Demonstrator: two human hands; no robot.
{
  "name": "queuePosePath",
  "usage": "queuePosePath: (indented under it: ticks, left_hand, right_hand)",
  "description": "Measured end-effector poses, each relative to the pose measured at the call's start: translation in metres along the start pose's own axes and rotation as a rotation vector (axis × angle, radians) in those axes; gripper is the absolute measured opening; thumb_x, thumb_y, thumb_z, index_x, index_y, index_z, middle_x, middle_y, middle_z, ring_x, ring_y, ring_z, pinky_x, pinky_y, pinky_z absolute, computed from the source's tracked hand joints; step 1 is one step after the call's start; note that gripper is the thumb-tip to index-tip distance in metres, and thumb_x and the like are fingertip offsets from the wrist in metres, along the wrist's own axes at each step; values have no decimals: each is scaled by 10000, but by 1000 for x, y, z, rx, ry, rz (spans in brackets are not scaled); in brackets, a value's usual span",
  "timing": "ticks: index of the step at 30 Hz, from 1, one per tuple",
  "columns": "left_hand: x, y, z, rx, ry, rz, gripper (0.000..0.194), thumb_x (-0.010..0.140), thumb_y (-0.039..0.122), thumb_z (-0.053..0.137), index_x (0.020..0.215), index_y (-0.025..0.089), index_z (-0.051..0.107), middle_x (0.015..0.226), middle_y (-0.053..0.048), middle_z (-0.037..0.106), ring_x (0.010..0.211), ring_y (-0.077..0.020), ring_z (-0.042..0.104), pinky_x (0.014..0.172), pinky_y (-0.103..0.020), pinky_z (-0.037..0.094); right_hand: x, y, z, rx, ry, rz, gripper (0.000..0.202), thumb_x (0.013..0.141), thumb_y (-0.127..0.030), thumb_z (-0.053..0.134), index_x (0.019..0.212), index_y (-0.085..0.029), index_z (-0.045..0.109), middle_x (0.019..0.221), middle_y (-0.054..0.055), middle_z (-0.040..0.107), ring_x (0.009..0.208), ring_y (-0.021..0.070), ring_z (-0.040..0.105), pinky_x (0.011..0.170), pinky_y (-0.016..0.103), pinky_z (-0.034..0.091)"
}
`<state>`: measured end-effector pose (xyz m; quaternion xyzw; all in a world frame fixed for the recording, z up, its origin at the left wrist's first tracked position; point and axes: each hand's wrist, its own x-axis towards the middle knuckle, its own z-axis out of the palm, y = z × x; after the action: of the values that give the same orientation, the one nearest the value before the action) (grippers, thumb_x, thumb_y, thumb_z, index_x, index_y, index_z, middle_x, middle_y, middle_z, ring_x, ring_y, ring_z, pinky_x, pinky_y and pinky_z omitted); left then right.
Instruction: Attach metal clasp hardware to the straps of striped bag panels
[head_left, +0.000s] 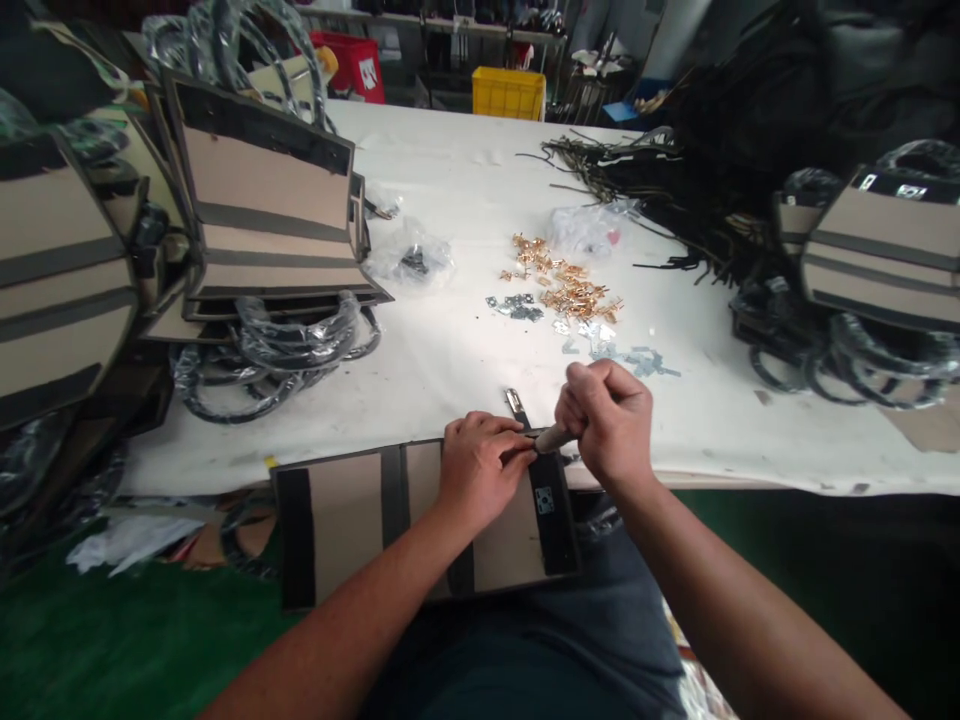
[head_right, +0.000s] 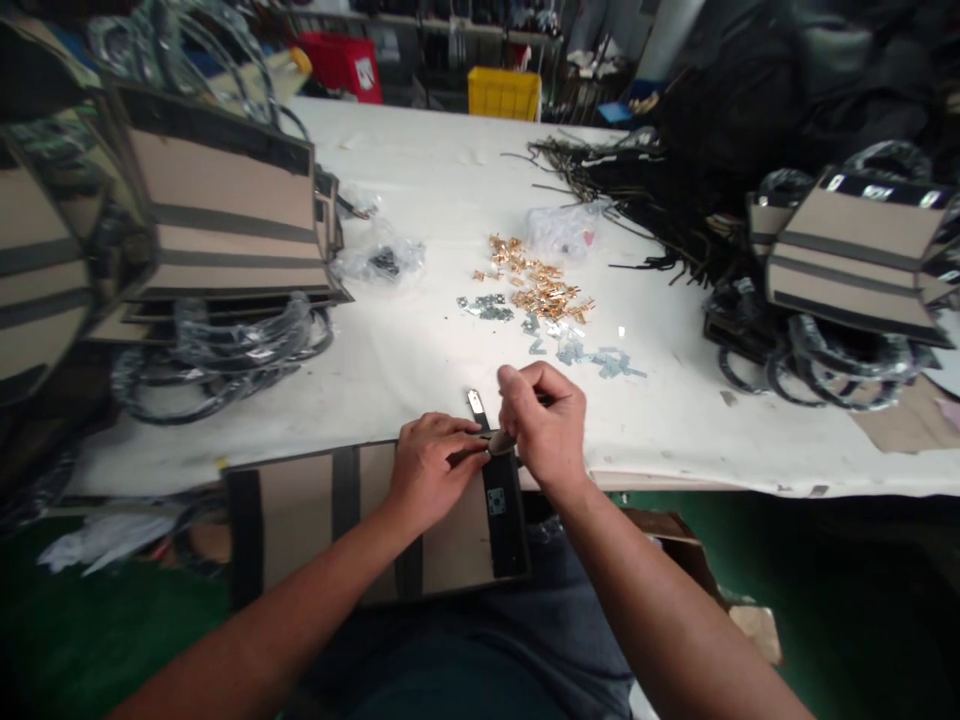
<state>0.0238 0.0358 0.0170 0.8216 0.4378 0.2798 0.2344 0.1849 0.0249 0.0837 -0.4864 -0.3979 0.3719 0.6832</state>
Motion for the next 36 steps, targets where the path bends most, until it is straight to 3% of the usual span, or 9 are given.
queuePosePath:
  ticks: [4,7,11,18,24,31,36]
  left_hand:
    - [2,-2,-2,50,-17,-59,243,867,305,822,1104,301,768,1080,-16,791,1084,-271,663,953,-458,454]
    - [5,-4,-10,108,-73,-59,264,860,336,804,1115,280,764,1044,-35,787,1064,-290,672,910,-433,488]
    - [10,-6,-29,141,-207,-67,236,884,404,761,1096,303,787,1036,-24,799,1024,-277,707,854,-379,511]
    - [32,-5,-44,123,-476,-295,242,819,532,734,975,368,819,964,42,826,927,-228,757,681,-293,465]
    - [45,-9,-37,112,-517,-322,181,764,513,746,870,387,823,849,67,809,826,-194,748,647,-273,454]
    - [53,-14,-30,136,-514,-292,268,742,549,748,806,296,805,859,-24,809,817,-247,748,645,-303,457]
    - [51,-18,-26,117,-497,-271,278,751,563,760,881,322,803,906,-7,811,858,-248,748,666,-311,469]
  right_hand:
    - [-9,-7,19,-323,-187,-62,405,910,-467,756,650,-202,594,550,-34,563,507,108,490,504,246,412]
    - [-12,-7,25,-391,-272,-102,401,920,-488,732,671,-200,606,591,-24,590,553,118,511,539,251,420]
    - [-16,-3,16,-330,-251,-53,414,946,-526,706,705,-211,587,580,-27,589,525,125,512,528,260,417]
    - [-20,8,2,-159,-194,43,456,963,-545,692,697,-228,500,538,-42,562,475,123,499,505,261,408]
    - [-24,1,16,-152,-183,-76,501,940,-563,707,646,-241,460,513,-51,482,465,122,432,487,273,374]
    - [-21,-1,23,-373,-455,-169,435,956,-438,718,626,-209,549,589,-19,532,552,126,457,548,287,360]
    - [-19,-16,29,-350,-451,-169,435,958,-451,714,634,-224,536,579,-16,529,546,137,447,544,299,361]
